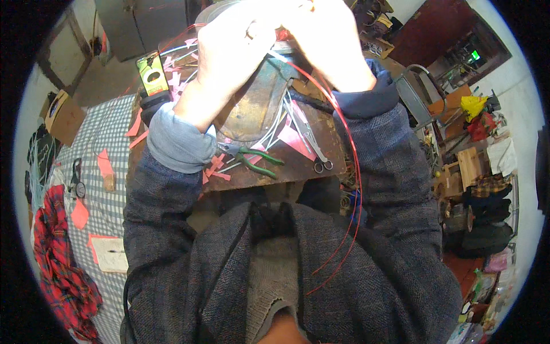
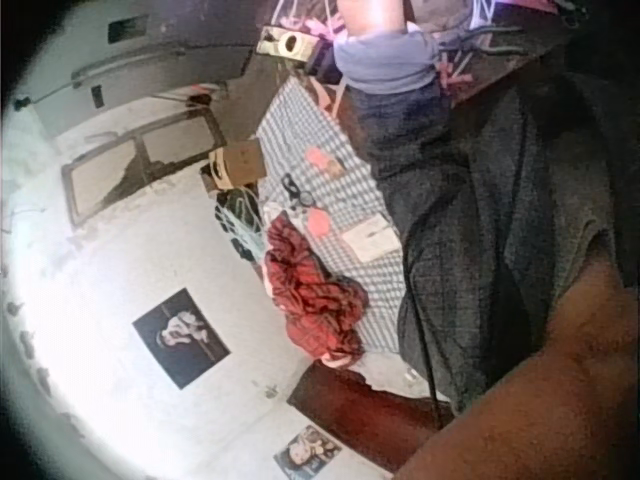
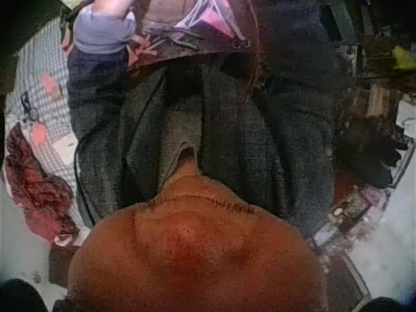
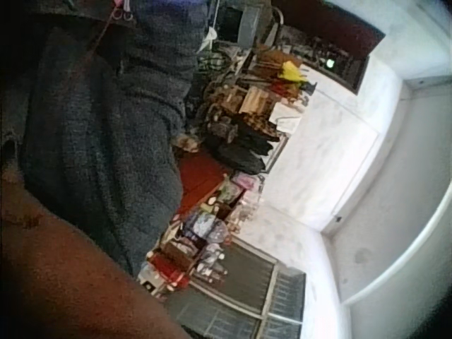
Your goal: The person strips insulation from red and white wires, twists the exposed strands, and secures them to a metal cylindrical component using pliers and a wrench. The person also uses a small tool to adjust a terminal on the component.
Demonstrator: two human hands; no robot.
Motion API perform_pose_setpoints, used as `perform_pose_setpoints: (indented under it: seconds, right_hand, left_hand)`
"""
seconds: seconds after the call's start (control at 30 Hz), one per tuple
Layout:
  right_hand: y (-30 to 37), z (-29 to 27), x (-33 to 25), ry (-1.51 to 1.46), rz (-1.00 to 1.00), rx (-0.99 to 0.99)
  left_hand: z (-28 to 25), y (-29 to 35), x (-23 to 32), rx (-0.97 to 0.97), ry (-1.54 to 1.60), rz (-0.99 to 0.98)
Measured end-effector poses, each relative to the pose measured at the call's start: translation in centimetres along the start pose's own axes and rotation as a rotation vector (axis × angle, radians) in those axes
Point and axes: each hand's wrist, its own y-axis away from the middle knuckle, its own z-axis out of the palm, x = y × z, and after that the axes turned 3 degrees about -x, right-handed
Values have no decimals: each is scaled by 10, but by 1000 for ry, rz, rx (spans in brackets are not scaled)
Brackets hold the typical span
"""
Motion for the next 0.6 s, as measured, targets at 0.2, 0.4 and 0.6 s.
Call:
perform_pose_setpoints:
  seconds: [0.2,0.4,0.6]
  right_hand:
    - [6,6,0,-474,351,84]
    - [1,10,-3,-354,263,149]
    - [3,13,-10,-468,220,54]
  left_hand:
    - [0,-1,-1,12,42,-10]
    - [-1,0,-3,21,47,-42]
    - [0,12,-15,-13,82,-189]
